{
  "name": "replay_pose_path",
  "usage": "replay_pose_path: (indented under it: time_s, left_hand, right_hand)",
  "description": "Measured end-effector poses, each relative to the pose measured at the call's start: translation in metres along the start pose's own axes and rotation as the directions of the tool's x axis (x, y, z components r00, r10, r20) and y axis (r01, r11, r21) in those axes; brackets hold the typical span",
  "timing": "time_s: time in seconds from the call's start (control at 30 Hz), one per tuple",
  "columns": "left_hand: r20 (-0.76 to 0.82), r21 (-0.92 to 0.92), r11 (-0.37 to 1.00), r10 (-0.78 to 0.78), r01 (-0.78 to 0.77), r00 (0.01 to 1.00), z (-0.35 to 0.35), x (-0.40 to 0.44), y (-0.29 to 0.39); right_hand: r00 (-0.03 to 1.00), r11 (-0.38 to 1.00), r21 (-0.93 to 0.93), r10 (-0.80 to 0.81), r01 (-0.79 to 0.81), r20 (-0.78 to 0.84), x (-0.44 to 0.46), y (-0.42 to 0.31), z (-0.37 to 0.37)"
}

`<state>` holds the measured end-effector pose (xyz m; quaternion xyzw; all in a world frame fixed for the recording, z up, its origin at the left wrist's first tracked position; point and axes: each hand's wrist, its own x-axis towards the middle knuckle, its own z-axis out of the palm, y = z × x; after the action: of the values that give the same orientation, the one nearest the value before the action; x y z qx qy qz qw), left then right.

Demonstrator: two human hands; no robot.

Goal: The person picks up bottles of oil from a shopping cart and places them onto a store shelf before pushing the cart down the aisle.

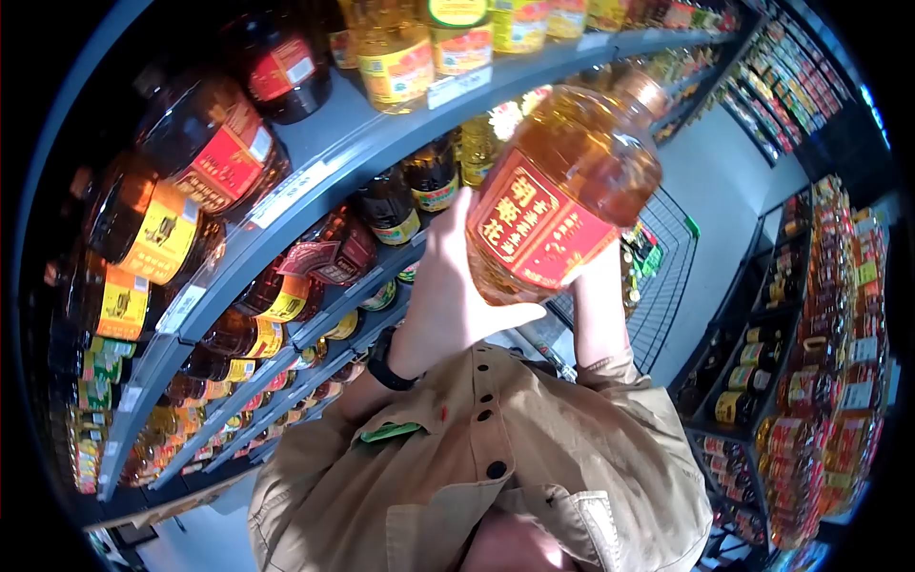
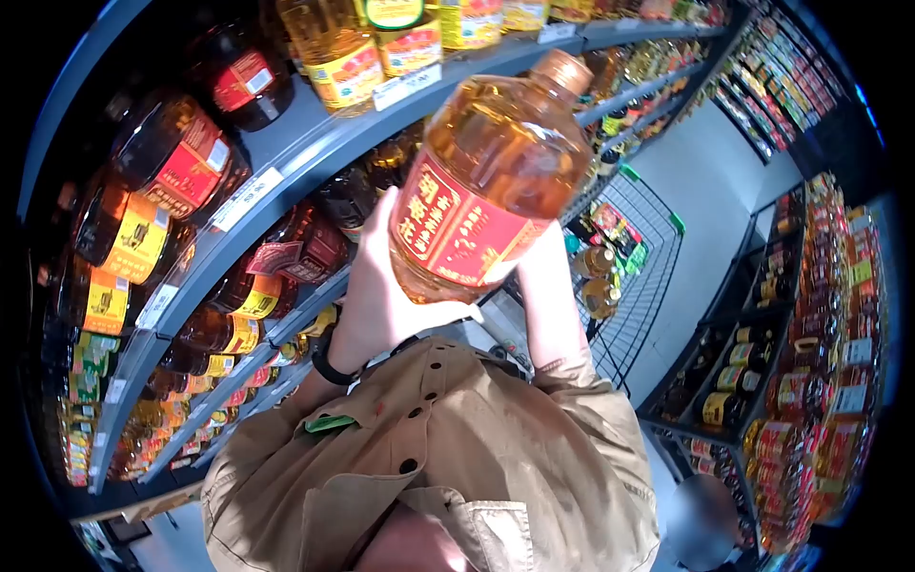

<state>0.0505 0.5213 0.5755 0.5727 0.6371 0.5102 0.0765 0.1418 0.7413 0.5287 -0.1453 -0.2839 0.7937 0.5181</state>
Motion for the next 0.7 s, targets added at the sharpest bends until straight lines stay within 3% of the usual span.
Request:
replay_pose_path:
  time_s: [0.1, 0.13, 0.17, 0.33, 0.4, 0.5, 0.53, 0.67, 0.7]
  left_hand:
    - [-0.177, 0.224, 0.974, 0.022, 0.018, 0.984, 0.004, -0.004, 0.012]
    - [-0.232, 0.261, 0.964, 0.108, -0.045, 0.967, 0.006, -0.001, 0.008]
    - [-0.31, 0.278, 0.953, 0.208, -0.121, 0.928, 0.009, 0.001, 0.003]
    - [-0.484, 0.305, 0.927, 0.35, -0.221, 0.802, -0.004, 0.019, -0.006]
    - [-0.478, 0.43, 0.848, 0.505, -0.31, 0.719, -0.026, 0.033, -0.007]
    - [-0.576, 0.402, 0.794, 0.606, -0.456, 0.549, -0.042, 0.06, -0.025]
    - [-0.521, 0.408, 0.831, 0.553, -0.379, 0.651, -0.059, 0.058, -0.02]
    - [-0.573, 0.521, 0.819, 0.544, -0.239, 0.613, -0.088, 0.08, -0.032]
    - [-0.555, 0.444, 0.877, 0.429, -0.182, 0.713, -0.098, 0.077, -0.026]
  right_hand:
    - [0.999, 1.0, -0.022, 0.011, -0.01, 0.036, -0.004, -0.005, 0.005]
    - [0.999, 1.0, -0.028, 0.014, -0.013, 0.038, -0.01, -0.006, 0.005]
    - [0.999, 0.999, -0.033, 0.018, -0.016, 0.048, -0.014, -0.008, 0.006]
    - [0.991, 0.999, -0.048, 0.006, 0.001, 0.13, -0.016, -0.005, 0.035]
    - [0.981, 0.998, -0.049, -0.016, 0.026, 0.194, -0.003, -0.004, 0.061]
    - [0.958, 0.997, -0.044, -0.042, 0.057, 0.283, 0.009, -0.002, 0.096]
    - [0.945, 0.997, -0.026, -0.059, 0.071, 0.321, 0.016, -0.002, 0.113]
    - [0.903, 0.995, 0.004, -0.09, 0.098, 0.42, 0.026, 0.005, 0.155]
    - [0.892, 0.995, 0.014, -0.095, 0.099, 0.442, 0.03, 0.009, 0.167]
